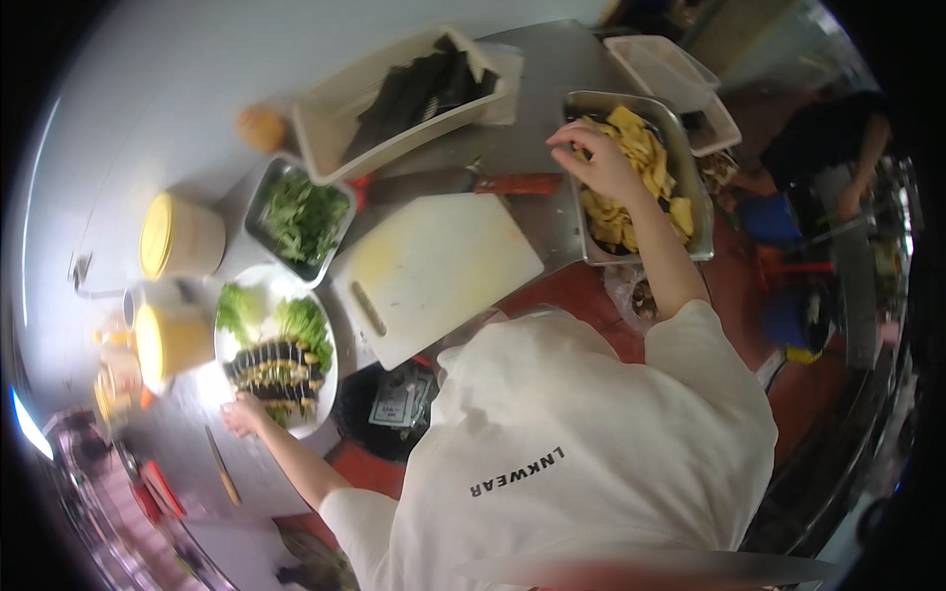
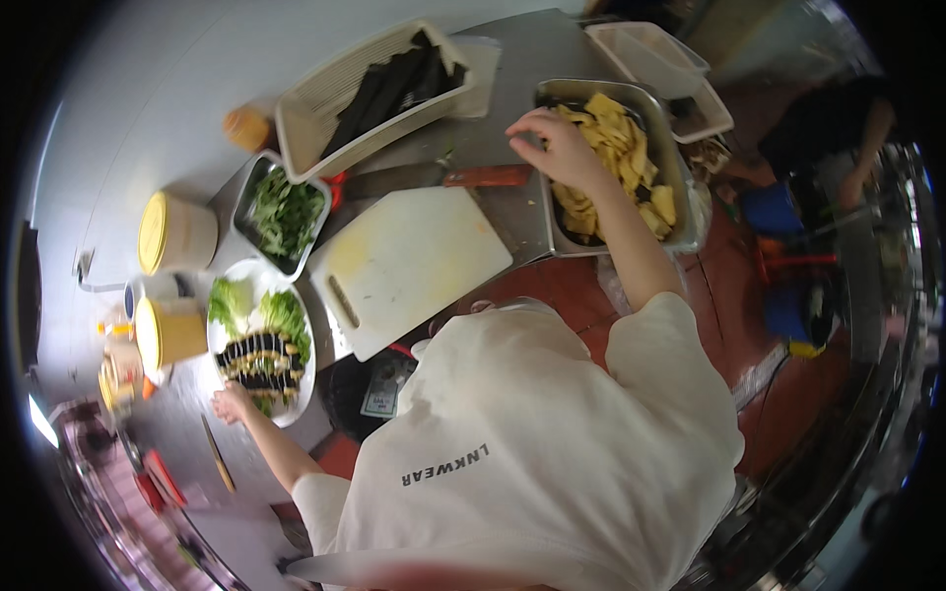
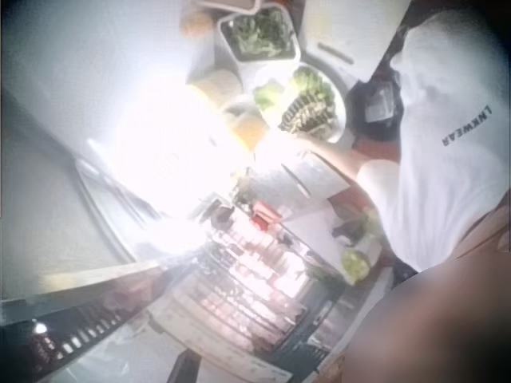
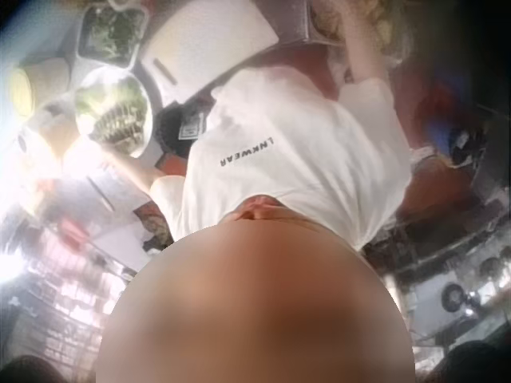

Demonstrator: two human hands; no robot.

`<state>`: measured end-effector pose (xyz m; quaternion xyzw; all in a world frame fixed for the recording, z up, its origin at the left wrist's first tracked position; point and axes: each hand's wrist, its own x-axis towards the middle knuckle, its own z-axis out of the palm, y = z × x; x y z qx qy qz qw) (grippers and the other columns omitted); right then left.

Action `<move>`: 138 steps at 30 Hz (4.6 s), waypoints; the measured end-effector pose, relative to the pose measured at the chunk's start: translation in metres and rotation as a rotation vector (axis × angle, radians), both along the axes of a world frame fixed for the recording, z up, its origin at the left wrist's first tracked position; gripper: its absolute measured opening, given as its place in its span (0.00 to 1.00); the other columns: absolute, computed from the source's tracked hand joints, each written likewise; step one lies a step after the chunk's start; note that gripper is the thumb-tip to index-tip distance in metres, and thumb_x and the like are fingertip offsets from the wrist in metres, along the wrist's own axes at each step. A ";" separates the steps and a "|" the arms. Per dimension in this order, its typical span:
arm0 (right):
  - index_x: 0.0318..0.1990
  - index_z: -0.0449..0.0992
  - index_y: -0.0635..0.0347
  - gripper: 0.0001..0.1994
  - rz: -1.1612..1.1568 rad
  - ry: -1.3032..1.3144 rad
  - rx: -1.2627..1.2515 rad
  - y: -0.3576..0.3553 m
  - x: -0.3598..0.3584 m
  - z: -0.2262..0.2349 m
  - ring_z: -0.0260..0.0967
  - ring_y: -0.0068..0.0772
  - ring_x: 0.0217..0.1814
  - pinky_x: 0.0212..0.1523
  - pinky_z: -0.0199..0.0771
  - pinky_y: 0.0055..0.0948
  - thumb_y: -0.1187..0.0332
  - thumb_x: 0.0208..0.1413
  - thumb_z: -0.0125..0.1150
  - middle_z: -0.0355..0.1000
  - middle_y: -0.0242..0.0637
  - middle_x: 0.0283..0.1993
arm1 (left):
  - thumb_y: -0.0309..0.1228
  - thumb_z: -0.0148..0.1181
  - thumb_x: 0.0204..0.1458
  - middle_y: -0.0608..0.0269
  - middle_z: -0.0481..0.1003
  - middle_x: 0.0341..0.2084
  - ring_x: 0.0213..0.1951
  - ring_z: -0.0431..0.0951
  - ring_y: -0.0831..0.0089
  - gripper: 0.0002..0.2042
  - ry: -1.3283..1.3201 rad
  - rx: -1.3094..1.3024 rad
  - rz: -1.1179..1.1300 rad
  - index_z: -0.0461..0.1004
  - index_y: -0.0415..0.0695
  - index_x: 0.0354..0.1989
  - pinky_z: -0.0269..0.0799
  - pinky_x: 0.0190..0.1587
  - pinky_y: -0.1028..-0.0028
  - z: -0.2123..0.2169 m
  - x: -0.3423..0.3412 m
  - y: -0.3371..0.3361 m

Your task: The person assembles sushi rolls by placing a sheet of nori on a cutting board, adding a slice of egg omelet and a green vegetable, then rolling the nori around the fillings. The finished rolls are placed on a plate with lettuce.

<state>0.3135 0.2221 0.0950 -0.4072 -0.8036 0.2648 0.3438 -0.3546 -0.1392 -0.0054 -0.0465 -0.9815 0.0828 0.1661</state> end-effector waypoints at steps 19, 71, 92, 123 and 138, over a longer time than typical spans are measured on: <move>0.47 0.77 0.56 0.13 0.117 -0.041 -0.133 0.125 -0.098 -0.006 0.73 0.35 0.45 0.46 0.72 0.30 0.70 0.52 0.60 0.75 0.38 0.45 | 0.31 0.61 0.48 0.52 0.65 0.54 0.59 0.59 0.49 0.20 -0.337 0.669 -1.299 0.69 0.44 0.51 0.48 0.61 0.52 0.001 0.355 0.140; 0.44 0.78 0.62 0.21 0.309 -1.157 -0.130 0.238 -0.225 0.044 0.72 0.47 0.49 0.51 0.70 0.39 0.60 0.44 0.55 0.75 0.47 0.46 | 0.25 0.59 0.46 0.53 0.67 0.51 0.57 0.61 0.49 0.17 -0.443 0.843 -1.161 0.70 0.42 0.46 0.54 0.59 0.53 -0.009 0.364 0.135; 0.49 0.70 0.68 0.14 0.837 -0.010 -1.112 -0.002 -0.201 0.020 0.74 0.23 0.33 0.33 0.75 0.23 0.72 0.55 0.52 0.76 0.39 0.35 | 0.42 0.49 0.62 0.56 0.72 0.49 0.54 0.70 0.67 0.26 -1.798 1.925 -0.660 0.62 0.35 0.61 0.65 0.57 0.69 0.041 0.345 0.199; 0.52 0.64 0.69 0.14 0.493 0.469 -1.105 -0.062 -0.159 -0.012 0.76 0.33 0.42 0.46 0.76 0.28 0.78 0.59 0.44 0.74 0.44 0.45 | 0.12 0.48 0.51 0.53 0.73 0.39 0.32 0.76 0.68 0.43 -1.599 1.736 -0.686 0.28 0.50 0.69 0.74 0.37 0.70 0.030 0.336 0.178; 0.57 0.63 0.67 0.18 0.398 0.488 -0.900 -0.073 -0.231 -0.050 0.67 0.23 0.51 0.52 0.67 0.24 0.70 0.61 0.52 0.70 0.37 0.51 | 0.24 0.52 0.58 0.57 0.66 0.54 0.52 0.71 0.64 0.29 -1.796 1.711 -0.615 0.49 0.49 0.66 0.72 0.51 0.64 0.017 0.360 0.171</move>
